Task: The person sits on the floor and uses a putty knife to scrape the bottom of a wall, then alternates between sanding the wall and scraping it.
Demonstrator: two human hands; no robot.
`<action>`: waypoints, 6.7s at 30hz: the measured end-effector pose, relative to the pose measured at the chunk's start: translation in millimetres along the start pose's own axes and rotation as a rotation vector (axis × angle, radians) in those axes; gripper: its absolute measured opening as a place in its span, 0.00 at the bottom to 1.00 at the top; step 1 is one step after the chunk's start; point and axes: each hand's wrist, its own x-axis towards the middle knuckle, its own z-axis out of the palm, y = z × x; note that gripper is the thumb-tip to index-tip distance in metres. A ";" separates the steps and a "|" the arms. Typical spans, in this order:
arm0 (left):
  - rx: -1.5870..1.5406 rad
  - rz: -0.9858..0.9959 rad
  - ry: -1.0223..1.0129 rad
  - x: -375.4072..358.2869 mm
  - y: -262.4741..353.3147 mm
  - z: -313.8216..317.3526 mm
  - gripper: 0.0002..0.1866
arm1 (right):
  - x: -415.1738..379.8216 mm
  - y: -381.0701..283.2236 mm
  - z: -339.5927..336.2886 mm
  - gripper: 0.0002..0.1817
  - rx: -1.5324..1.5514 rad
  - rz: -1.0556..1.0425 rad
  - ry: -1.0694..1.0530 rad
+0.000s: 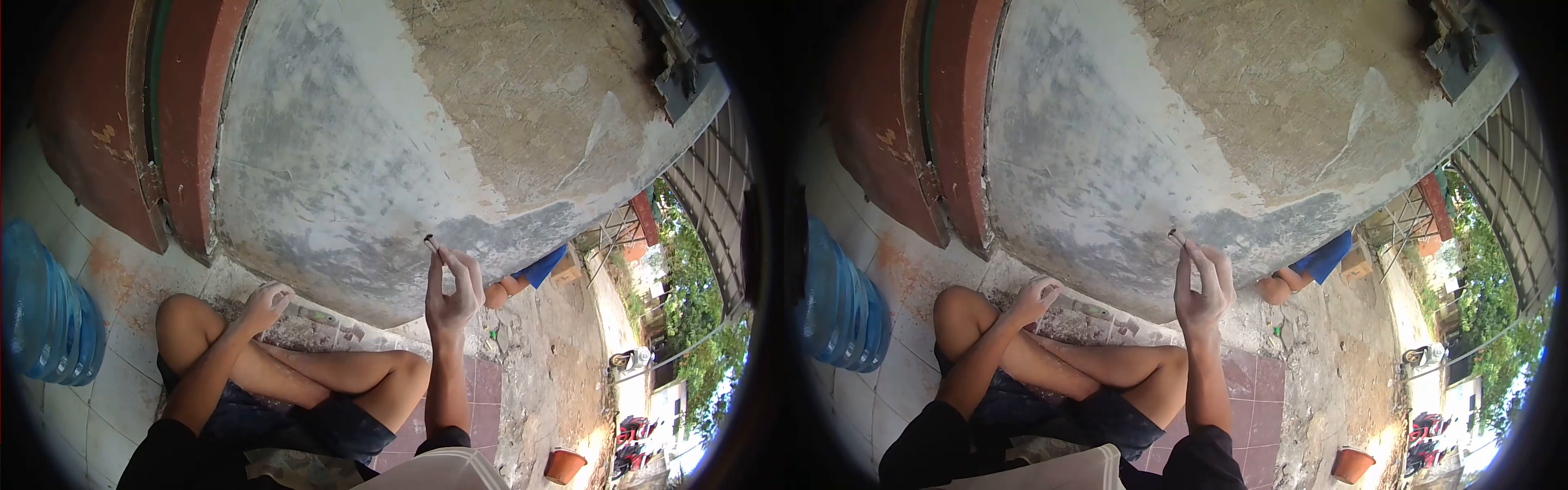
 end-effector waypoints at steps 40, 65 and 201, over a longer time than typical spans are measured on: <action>-0.005 -0.004 -0.046 -13.8 7.4 0.5 0.10 | 42.4 11.5 65.1 0.18 -0.144 -0.421 -0.095; -0.056 -0.051 0.037 -10.5 6.3 -0.9 0.09 | 15.8 30.2 63.7 0.14 -0.134 -0.535 -0.209; -0.013 0.018 -0.072 -24.9 9.8 4.7 0.10 | -25.8 18.6 90.0 0.07 -0.353 -0.196 -0.036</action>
